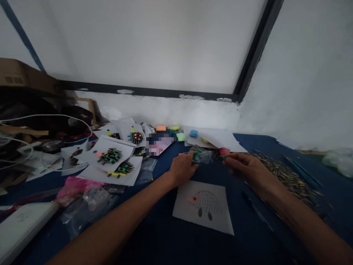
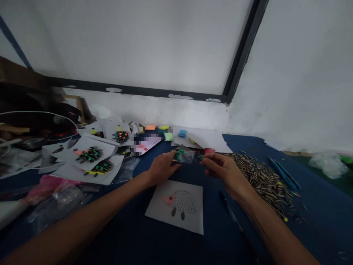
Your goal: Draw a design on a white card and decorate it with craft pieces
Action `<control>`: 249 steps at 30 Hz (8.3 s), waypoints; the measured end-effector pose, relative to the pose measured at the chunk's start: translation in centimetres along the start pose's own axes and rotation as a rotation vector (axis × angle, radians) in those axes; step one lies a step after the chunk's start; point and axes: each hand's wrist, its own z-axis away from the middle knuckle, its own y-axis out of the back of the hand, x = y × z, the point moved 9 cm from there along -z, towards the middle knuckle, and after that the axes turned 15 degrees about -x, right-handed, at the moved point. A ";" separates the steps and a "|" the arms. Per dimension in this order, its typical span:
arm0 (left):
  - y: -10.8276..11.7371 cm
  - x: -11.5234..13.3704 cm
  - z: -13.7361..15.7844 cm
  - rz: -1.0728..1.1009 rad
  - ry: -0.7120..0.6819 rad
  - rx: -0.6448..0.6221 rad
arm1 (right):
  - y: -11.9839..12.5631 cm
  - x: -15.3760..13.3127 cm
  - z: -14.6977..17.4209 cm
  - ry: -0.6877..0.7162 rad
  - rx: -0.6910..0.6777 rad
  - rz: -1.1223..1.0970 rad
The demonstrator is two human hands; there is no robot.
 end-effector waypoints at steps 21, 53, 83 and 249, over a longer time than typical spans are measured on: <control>-0.1 -0.6 -0.2 -0.168 0.022 -0.036 | -1.6 -1.2 -0.4 0.135 -0.088 0.375; -0.8 4.7 0.4 0.840 -0.416 -0.299 | -3.2 -1.2 -0.2 0.250 -0.109 0.379; -1.4 4.6 0.8 1.280 -0.323 -0.465 | -3.2 -3.5 1.8 0.348 0.078 0.549; -2.4 2.6 0.4 0.123 -0.273 -0.542 | -5.1 -2.6 1.3 0.305 -0.063 0.532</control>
